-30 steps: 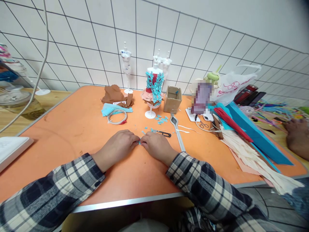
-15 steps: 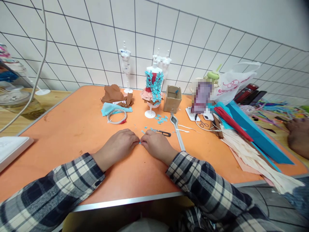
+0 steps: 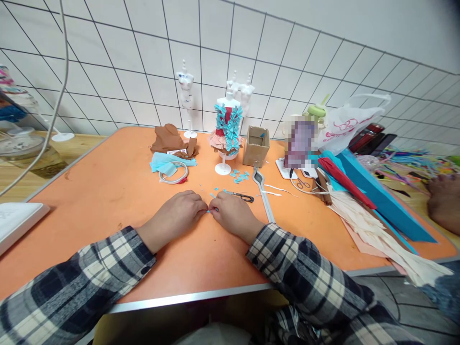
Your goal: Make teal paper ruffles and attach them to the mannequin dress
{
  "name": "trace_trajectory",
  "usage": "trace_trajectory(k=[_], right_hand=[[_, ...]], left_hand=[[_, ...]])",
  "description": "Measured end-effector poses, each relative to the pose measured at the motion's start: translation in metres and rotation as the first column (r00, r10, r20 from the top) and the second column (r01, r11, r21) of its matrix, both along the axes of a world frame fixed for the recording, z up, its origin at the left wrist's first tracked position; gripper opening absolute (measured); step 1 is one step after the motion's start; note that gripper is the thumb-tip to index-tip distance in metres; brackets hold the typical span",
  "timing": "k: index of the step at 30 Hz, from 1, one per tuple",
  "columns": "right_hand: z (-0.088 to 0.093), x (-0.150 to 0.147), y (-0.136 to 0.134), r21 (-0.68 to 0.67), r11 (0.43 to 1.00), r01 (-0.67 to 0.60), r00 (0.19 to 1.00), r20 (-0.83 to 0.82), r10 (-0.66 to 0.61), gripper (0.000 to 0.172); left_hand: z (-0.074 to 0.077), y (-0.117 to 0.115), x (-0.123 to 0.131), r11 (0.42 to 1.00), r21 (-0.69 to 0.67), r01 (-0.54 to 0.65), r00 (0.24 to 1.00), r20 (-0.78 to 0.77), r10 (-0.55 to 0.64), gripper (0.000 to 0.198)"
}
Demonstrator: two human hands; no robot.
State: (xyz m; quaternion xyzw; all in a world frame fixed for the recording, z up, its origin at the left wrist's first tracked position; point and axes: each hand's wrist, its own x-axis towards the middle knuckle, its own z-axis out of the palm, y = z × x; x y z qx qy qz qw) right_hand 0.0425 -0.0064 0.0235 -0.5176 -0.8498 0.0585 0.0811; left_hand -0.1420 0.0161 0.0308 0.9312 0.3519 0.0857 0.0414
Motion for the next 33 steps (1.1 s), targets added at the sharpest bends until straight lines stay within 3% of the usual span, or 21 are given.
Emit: trace_trajectory(k=[10, 20, 24, 27, 30, 33], right_hand=[[0.002, 0.002, -0.003, 0.073, 0.997, -0.013, 0.999, -0.036, 0.015, 0.022], [0.004, 0.003, -0.004, 0.065, 0.998, -0.005, 0.999, -0.049, 0.008, 0.024], [0.012, 0.027, 0.005, 0.087, 0.996, -0.005, 0.971, -0.238, 0.026, 0.022], [0.013, 0.059, 0.02, 0.118, 0.982, 0.146, 0.916, -0.39, -0.09, 0.019], [0.007, 0.082, 0.033, 0.101, 0.987, 0.122, 0.925, -0.372, -0.076, 0.015], [0.0, 0.083, 0.036, 0.113, 0.993, 0.045, 0.951, -0.309, -0.008, 0.014]], left_hand=[[-0.002, -0.005, 0.001, 0.993, 0.109, -0.038, 0.995, 0.097, 0.027, 0.017], [0.002, -0.007, 0.001, 0.99, 0.103, -0.1, 0.985, 0.151, 0.084, 0.021], [0.001, 0.0, -0.004, 0.992, 0.046, -0.12, 0.979, 0.169, 0.11, 0.019], [-0.002, 0.007, -0.009, 0.996, -0.002, -0.093, 0.975, 0.2, 0.092, 0.02], [-0.003, 0.01, -0.011, 0.996, -0.033, -0.08, 0.969, 0.233, 0.086, 0.02], [-0.004, 0.008, -0.01, 0.995, -0.065, -0.079, 0.962, 0.257, 0.093, 0.019]])
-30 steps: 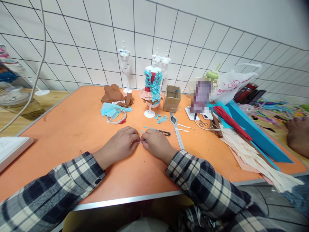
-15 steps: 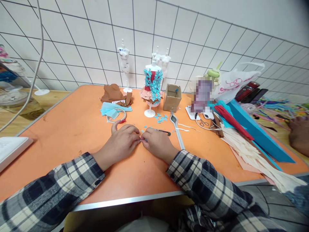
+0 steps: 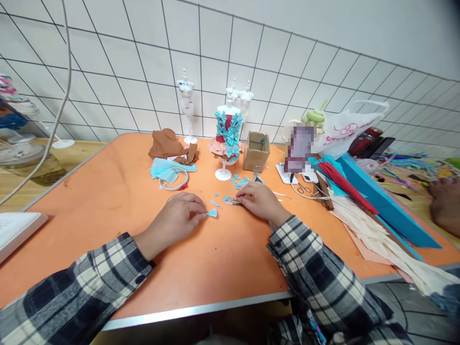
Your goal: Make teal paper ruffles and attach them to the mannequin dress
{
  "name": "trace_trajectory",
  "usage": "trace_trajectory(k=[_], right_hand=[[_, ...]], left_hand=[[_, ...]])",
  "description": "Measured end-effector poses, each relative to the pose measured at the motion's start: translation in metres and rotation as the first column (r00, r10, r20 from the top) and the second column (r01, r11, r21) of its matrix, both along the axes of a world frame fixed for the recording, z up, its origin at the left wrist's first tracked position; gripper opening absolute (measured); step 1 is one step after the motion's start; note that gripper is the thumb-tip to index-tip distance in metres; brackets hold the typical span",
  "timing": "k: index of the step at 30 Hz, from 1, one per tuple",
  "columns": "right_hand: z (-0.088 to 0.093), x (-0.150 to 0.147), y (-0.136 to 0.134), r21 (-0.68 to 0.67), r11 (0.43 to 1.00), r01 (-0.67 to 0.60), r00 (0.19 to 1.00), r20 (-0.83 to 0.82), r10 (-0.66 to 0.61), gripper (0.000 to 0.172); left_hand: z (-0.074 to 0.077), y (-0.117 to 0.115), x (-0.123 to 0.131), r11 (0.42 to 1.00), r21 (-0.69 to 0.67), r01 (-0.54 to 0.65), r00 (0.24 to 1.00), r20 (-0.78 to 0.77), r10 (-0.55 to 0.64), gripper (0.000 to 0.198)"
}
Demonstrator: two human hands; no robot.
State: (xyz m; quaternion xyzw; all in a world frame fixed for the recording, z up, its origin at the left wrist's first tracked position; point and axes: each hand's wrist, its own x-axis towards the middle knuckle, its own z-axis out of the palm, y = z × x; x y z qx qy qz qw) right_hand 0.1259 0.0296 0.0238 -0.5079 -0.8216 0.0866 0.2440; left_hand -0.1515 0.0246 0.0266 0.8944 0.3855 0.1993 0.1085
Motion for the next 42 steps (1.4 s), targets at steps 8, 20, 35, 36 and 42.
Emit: trace_trajectory(k=[8, 20, 35, 36, 42], right_hand=[[-0.001, -0.005, -0.003, 0.089, 0.996, -0.01, 0.995, 0.103, 0.001, 0.021], [-0.007, -0.01, 0.003, 0.006, 0.995, 0.095, 0.95, 0.3, -0.092, 0.012], [-0.003, -0.053, -0.023, -0.244, 0.968, -0.053, 0.723, -0.678, -0.131, 0.009], [-0.005, -0.061, -0.027, -0.318, 0.94, -0.125, 0.667, -0.728, -0.158, 0.009], [-0.009, -0.088, -0.039, -0.476, 0.823, -0.309, 0.415, -0.846, -0.333, 0.025]], left_hand=[[0.001, -0.004, 0.001, 1.0, -0.029, 0.013, 0.998, 0.061, -0.011, 0.016], [0.003, -0.007, 0.003, 0.998, -0.047, 0.031, 0.997, 0.075, -0.027, 0.016], [0.005, 0.001, 0.01, 0.829, -0.515, -0.218, 0.832, 0.346, 0.433, 0.026], [0.006, 0.0, 0.012, 0.834, -0.503, -0.229, 0.824, 0.356, 0.441, 0.025], [0.004, -0.007, 0.018, 0.884, -0.399, -0.246, 0.822, 0.397, 0.408, 0.024]])
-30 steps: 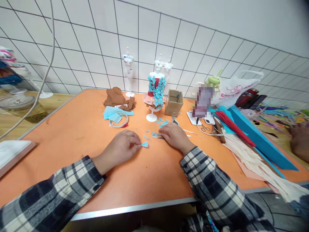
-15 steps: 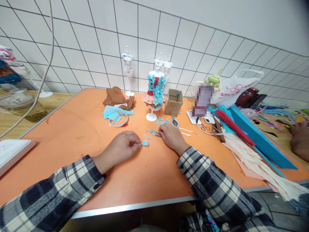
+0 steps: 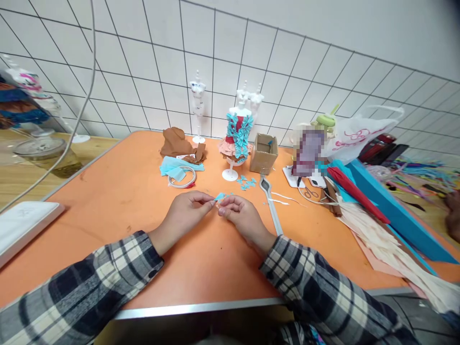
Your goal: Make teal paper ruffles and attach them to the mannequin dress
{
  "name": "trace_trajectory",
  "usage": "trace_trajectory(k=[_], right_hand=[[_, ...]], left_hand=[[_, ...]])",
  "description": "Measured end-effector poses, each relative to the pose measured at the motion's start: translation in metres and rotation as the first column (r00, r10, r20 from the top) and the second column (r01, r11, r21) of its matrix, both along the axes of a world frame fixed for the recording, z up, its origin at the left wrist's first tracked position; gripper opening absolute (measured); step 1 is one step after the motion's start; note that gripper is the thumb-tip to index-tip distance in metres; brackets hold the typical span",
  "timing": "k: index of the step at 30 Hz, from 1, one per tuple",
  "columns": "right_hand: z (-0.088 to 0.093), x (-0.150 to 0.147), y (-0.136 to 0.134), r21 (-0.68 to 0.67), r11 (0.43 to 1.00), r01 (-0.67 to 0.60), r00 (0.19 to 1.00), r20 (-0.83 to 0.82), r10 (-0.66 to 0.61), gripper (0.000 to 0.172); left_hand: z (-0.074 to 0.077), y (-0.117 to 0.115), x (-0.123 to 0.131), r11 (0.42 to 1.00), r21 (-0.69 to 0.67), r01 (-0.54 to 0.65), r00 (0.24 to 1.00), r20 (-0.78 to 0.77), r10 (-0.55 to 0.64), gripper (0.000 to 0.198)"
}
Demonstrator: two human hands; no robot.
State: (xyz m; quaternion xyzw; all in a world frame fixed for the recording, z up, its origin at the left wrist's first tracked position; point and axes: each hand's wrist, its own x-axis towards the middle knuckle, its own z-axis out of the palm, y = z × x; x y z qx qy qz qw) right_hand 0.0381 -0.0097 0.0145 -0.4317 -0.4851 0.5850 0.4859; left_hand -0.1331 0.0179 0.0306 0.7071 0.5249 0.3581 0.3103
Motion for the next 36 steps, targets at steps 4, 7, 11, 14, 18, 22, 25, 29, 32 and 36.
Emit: trace_trajectory(k=[4, 7, 11, 14, 18, 22, 25, 29, 32, 36], right_hand=[[0.004, -0.002, -0.003, 0.044, 0.999, 0.008, 0.998, -0.061, -0.005, 0.038], [0.003, -0.003, -0.003, 0.04, 0.998, 0.051, 0.996, -0.07, -0.048, 0.045], [-0.003, -0.003, 0.0, 0.04, 0.997, 0.07, 0.997, -0.012, -0.07, 0.043], [-0.006, -0.003, 0.002, 0.038, 0.997, 0.065, 0.998, 0.002, -0.065, 0.038], [-0.007, -0.002, 0.003, 0.05, 0.997, 0.065, 0.997, 0.031, -0.067, 0.033], [-0.008, -0.003, 0.003, 0.081, 0.995, 0.062, 0.996, 0.054, -0.067, 0.029], [-0.009, -0.003, 0.003, 0.08, 0.995, 0.052, 0.998, 0.021, -0.054, 0.026], [-0.008, -0.002, 0.004, 0.08, 0.996, 0.038, 0.999, -0.007, -0.038, 0.024], [-0.006, -0.002, 0.003, 0.118, 0.992, 0.045, 0.999, -0.003, -0.045, 0.023], [-0.002, -0.004, 0.002, 0.143, 0.988, 0.055, 0.998, 0.023, -0.059, 0.025]], left_hand=[[-0.002, -0.003, 0.002, 0.999, -0.024, 0.037, 0.999, -0.011, -0.037, 0.024], [0.0, -0.005, 0.003, 0.998, -0.008, 0.064, 0.998, -0.016, -0.064, 0.026], [0.003, -0.009, 0.005, 0.997, 0.035, 0.073, 0.997, -0.024, -0.072, 0.024], [0.004, -0.009, 0.004, 0.993, 0.072, 0.094, 0.994, -0.056, -0.09, 0.023], [0.002, -0.008, 0.003, 0.981, 0.151, 0.121, 0.989, -0.106, -0.106, 0.021], [0.001, -0.007, 0.0, 0.97, 0.173, 0.173, 0.984, -0.077, -0.161, 0.021], [0.002, -0.005, -0.002, 0.959, 0.157, 0.235, 0.972, -0.04, -0.232, 0.021], [0.005, -0.005, -0.003, 0.949, 0.177, 0.262, 0.965, -0.031, -0.261, 0.02], [0.006, -0.007, -0.002, 0.971, 0.126, 0.204, 0.978, 0.01, -0.207, 0.022], [0.009, -0.007, 0.0, 0.987, 0.024, 0.162, 0.985, 0.06, -0.163, 0.027]])
